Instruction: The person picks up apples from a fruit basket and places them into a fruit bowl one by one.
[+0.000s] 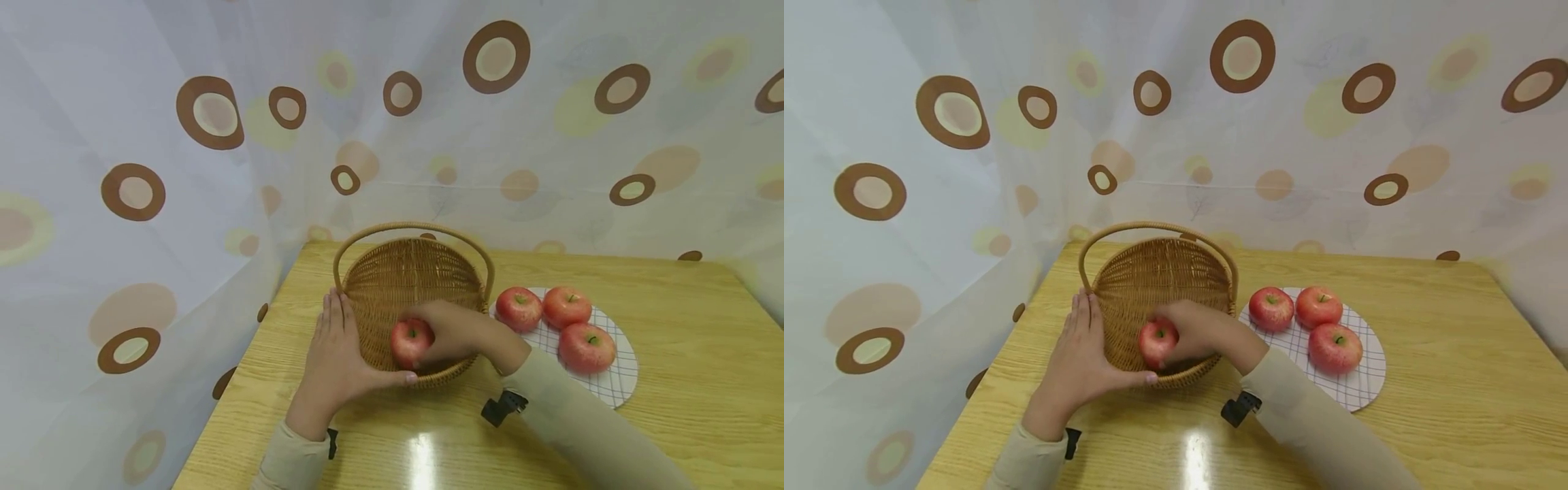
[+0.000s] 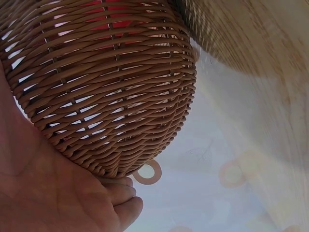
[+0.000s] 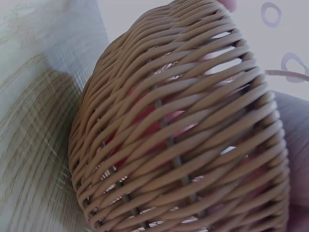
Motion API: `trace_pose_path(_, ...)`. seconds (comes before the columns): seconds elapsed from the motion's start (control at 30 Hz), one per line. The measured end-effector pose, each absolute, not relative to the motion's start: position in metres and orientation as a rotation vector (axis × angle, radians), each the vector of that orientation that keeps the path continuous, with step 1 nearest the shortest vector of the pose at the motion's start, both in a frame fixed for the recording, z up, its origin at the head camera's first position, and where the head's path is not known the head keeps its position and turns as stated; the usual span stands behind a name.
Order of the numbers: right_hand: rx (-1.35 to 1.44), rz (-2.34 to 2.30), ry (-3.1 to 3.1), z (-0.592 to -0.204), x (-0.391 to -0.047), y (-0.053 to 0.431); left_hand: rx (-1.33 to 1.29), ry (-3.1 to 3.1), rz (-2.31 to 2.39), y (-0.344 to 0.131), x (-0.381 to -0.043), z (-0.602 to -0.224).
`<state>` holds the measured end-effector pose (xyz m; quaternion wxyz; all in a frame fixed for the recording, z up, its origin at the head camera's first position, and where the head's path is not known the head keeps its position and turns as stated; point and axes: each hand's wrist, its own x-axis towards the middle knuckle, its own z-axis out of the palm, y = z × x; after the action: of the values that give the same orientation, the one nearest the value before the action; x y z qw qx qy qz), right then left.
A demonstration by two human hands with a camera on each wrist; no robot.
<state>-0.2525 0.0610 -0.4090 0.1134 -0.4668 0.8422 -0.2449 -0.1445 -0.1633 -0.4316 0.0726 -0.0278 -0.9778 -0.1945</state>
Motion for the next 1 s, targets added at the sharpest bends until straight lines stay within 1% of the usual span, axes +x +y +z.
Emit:
trace_pose_path(0.2, -1.397, -0.872, 2.566, -0.404, -0.248, 0.069, -0.093, -2.925, -0.573, -0.163, -0.146, -0.43)
trace_pose_path(0.47, -1.353, -1.142, 2.614, -0.391, -0.239, 0.091, -0.084, -2.932, -0.573, -0.163, -0.148, -0.428)
trace_pose_path(0.77, -1.315, -1.226, 2.651, -0.378, -0.226, 0.124, -0.05, -2.958, -0.564, -0.163, -0.149, -0.427)
trace_pose_path(1.0, -1.233, -1.32, 2.748, -0.383, -0.221, 0.159, -0.06, -2.956, -0.575, -0.163, -0.149, -0.427)
